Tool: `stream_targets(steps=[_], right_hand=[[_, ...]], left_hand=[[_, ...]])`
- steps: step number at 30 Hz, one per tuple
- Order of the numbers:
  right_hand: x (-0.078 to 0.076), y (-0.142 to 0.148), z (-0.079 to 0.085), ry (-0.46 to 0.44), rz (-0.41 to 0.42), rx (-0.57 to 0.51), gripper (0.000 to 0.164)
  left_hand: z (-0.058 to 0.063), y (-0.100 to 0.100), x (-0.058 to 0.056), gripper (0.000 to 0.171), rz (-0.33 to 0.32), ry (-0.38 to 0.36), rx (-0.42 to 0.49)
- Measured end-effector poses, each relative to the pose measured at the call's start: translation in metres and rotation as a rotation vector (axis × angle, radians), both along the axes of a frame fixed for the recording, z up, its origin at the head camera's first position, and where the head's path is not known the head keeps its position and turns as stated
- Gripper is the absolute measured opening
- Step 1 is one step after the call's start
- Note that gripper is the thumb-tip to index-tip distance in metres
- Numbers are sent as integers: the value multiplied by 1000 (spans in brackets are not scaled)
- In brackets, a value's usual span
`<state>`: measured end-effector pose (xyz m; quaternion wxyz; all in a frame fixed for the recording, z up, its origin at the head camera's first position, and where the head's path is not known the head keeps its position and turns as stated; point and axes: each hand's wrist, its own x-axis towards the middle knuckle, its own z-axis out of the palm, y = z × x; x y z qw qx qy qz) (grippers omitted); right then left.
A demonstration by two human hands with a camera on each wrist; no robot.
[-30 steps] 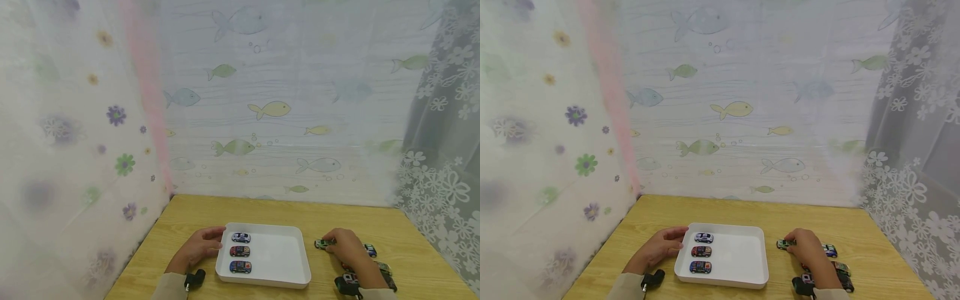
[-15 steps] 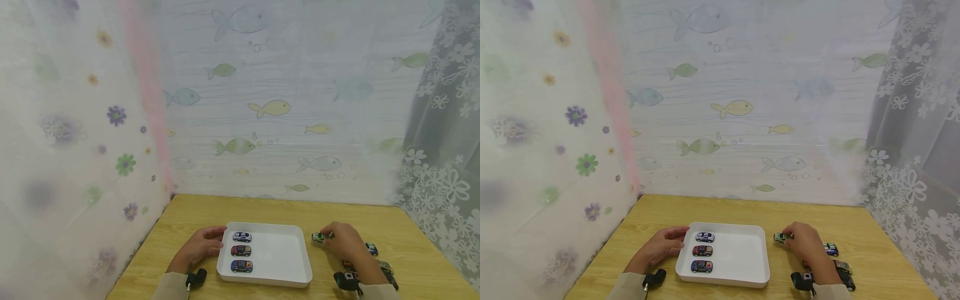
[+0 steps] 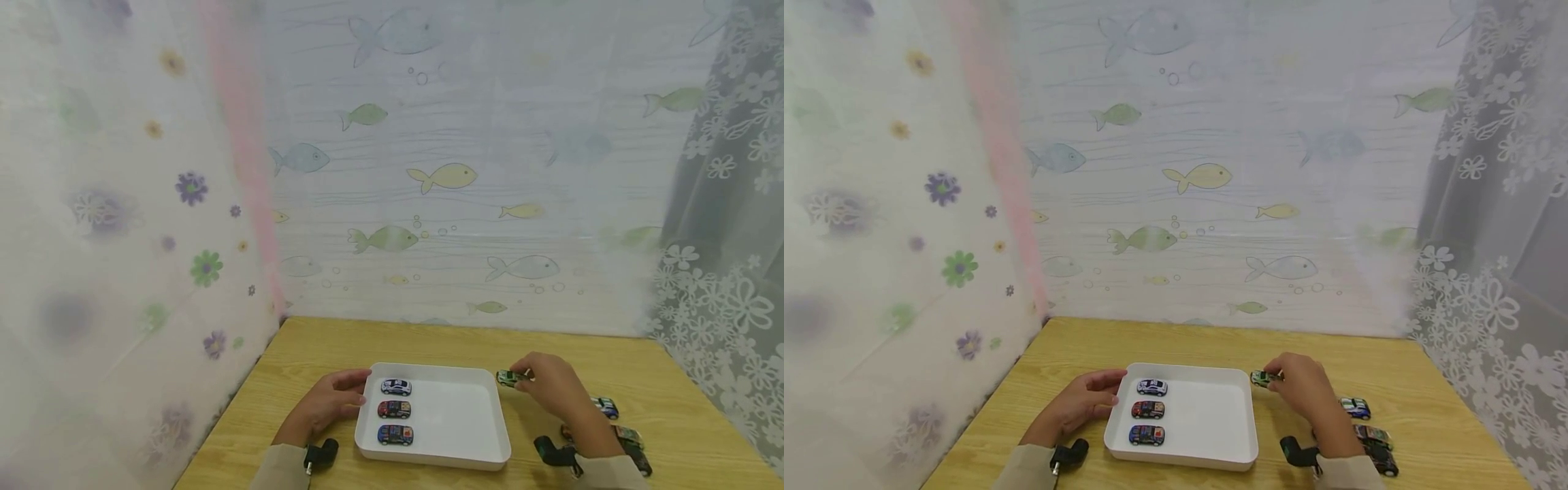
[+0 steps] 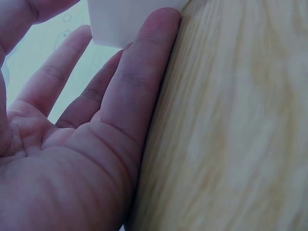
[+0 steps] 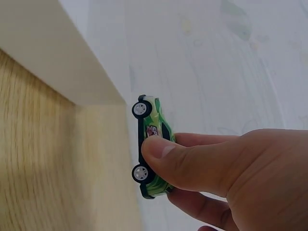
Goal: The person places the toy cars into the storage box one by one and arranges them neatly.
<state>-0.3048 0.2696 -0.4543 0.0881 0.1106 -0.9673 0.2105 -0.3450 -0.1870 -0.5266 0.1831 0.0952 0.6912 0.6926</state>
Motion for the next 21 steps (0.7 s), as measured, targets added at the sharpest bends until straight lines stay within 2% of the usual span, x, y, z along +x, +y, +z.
stream_targets(steps=[6, 21], right_hand=[[-4, -13, 5, 30, 40, 11, 21], [-14, -54, 5, 15, 48, -24, 21]], left_hand=[[-1, 0, -1, 66, -2, 3, 2], [0, 0, 0, 65, -2, -12, 2]])
